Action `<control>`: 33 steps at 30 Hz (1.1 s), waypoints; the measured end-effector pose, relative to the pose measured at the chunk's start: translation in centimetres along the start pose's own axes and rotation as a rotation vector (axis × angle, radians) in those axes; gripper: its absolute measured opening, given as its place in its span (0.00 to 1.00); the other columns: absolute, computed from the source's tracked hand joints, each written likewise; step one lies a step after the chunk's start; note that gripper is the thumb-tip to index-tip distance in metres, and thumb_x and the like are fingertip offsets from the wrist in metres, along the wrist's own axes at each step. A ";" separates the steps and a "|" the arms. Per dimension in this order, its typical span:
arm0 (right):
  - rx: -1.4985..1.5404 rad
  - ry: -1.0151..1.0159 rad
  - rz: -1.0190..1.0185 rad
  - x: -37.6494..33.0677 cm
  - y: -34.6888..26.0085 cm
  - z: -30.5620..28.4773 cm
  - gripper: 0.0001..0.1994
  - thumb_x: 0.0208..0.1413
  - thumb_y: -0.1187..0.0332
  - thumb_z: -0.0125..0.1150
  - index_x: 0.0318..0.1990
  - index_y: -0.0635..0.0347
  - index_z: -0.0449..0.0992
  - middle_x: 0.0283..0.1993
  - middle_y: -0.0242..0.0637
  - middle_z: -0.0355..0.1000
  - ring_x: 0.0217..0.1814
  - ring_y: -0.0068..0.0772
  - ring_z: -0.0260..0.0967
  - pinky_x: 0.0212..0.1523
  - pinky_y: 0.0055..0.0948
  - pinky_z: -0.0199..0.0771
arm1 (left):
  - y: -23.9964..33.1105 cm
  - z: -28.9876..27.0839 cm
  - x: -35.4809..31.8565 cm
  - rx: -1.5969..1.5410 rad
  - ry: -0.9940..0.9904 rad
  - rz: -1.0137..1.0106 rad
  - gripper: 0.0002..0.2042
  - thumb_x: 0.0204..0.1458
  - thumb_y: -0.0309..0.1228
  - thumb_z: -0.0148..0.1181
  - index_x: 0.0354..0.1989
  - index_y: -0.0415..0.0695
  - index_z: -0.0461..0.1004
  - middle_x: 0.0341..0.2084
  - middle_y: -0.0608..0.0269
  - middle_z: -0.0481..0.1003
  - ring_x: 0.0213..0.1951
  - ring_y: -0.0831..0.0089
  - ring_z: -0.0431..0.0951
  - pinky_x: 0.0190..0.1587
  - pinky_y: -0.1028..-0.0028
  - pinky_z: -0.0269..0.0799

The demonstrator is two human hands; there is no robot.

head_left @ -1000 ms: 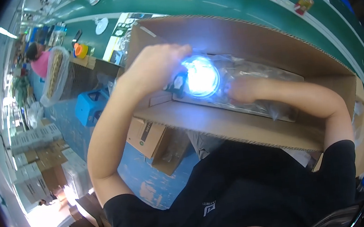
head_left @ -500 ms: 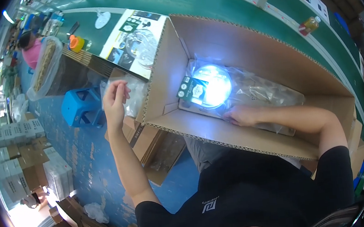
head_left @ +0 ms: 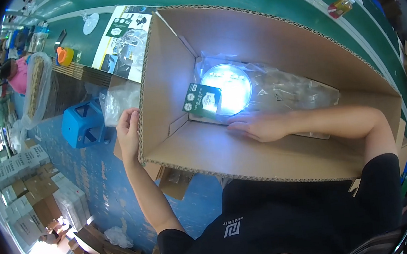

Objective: Packaging glowing dome-shaped lamps into cardboard boxes.

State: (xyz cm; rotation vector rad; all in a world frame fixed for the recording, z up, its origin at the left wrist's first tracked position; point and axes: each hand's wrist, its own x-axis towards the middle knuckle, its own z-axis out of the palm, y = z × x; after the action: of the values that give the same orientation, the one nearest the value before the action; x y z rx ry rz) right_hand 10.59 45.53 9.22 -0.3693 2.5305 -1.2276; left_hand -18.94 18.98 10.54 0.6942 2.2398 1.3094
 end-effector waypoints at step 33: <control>-0.333 0.113 0.268 -13.1 -21.3 -14.3 0.22 0.55 0.77 0.55 0.59 0.59 0.70 0.61 0.46 0.69 0.61 0.49 0.68 0.59 0.42 0.69 | 3.4 -0.3 19.8 1.170 0.106 0.748 0.09 0.51 0.24 0.54 0.41 0.38 0.73 0.39 0.50 0.73 0.47 0.55 0.75 0.49 0.59 0.73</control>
State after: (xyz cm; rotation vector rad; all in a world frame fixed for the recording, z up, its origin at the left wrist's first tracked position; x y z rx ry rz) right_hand 19.32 47.64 36.56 -0.0274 2.7718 -0.7501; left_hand -33.74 32.54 11.14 2.0142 2.8308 0.0594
